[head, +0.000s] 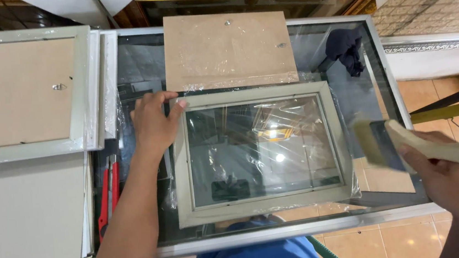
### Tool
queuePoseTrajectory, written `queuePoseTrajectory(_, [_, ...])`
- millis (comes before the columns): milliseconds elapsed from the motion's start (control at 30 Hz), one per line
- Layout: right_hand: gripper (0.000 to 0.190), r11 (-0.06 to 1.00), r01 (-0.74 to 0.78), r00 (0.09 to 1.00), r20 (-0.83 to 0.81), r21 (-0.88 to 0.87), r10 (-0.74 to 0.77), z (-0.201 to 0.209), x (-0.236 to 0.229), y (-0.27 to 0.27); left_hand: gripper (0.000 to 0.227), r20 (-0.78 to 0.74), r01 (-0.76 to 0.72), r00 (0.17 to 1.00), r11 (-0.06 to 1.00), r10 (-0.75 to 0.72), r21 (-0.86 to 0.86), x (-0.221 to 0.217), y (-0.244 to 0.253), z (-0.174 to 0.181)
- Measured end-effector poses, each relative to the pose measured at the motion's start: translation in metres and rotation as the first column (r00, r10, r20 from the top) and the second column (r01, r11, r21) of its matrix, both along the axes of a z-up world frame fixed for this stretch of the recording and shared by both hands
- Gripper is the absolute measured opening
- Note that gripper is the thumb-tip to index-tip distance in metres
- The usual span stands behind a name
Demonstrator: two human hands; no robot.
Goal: Assembling a picture frame by cleaning the glass and inserting the backing.
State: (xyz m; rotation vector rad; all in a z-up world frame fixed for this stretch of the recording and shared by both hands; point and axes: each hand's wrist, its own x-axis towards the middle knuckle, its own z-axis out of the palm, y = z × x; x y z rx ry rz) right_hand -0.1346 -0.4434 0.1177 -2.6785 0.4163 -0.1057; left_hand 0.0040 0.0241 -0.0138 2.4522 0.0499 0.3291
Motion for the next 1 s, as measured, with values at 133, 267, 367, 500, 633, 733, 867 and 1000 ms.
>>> queuePoseTrajectory(133, [0.038, 0.901, -0.426, 0.877, 0.284, 0.085, 0.388, 0.004, 0.034, 0.024, 0.045, -0.134, 0.041, 0.990, 0.998, -0.033, 0.056, 0.003, -0.002, 0.006])
queuePoseTrajectory(267, [0.041, 0.732, -0.674, 0.714, 0.344, 0.099, 0.610, -0.015, 0.085, 0.052, 0.038, -0.020, 0.039, 0.999, 0.995, -0.038, 0.088, -0.002, -0.005, -0.004])
queuePoseTrajectory(367, [0.042, 0.721, -0.693, 0.718, 0.114, 0.015, 0.687, -0.017, 0.088, 0.058, 0.033, 0.029, 0.027, 0.999, 0.993, -0.031, 0.114, -0.004, -0.008, -0.002])
queuePoseTrajectory(500, [0.104, 0.719, -0.678, 0.523, -0.588, 0.152, 0.617, 0.020, 0.034, 0.056, 0.032, 0.035, 0.010, 0.999, 0.991, -0.015, 0.133, -0.003, -0.012, 0.004])
queuePoseTrajectory(633, [0.041, 0.513, -0.754, 0.448, -0.250, 0.411, 0.859, 0.042, 0.054, 0.064, 0.032, 0.053, 0.015, 0.998, 0.993, -0.021, 0.121, -0.004, -0.011, 0.003])
queuePoseTrajectory(733, [0.032, 0.572, -0.801, 0.590, 0.073, 0.177, 0.804, 0.015, 0.095, 0.087, 0.031, 0.053, 0.007, 0.999, 0.995, -0.012, 0.100, -0.004, -0.007, 0.003])
queuePoseTrajectory(867, [0.037, 0.609, -0.781, 0.624, 0.228, 0.140, 0.748, -0.019, 0.115, 0.112, 0.030, -0.012, 0.011, 1.000, 0.999, -0.011, 0.045, 0.000, -0.005, -0.005])
queuePoseTrajectory(1000, [0.044, 0.319, -0.855, 0.353, 0.008, 0.408, 0.935, 0.051, 0.052, 0.145, 0.030, -0.032, 0.007, 0.999, 1.000, -0.006, 0.026, 0.000, -0.004, -0.006])
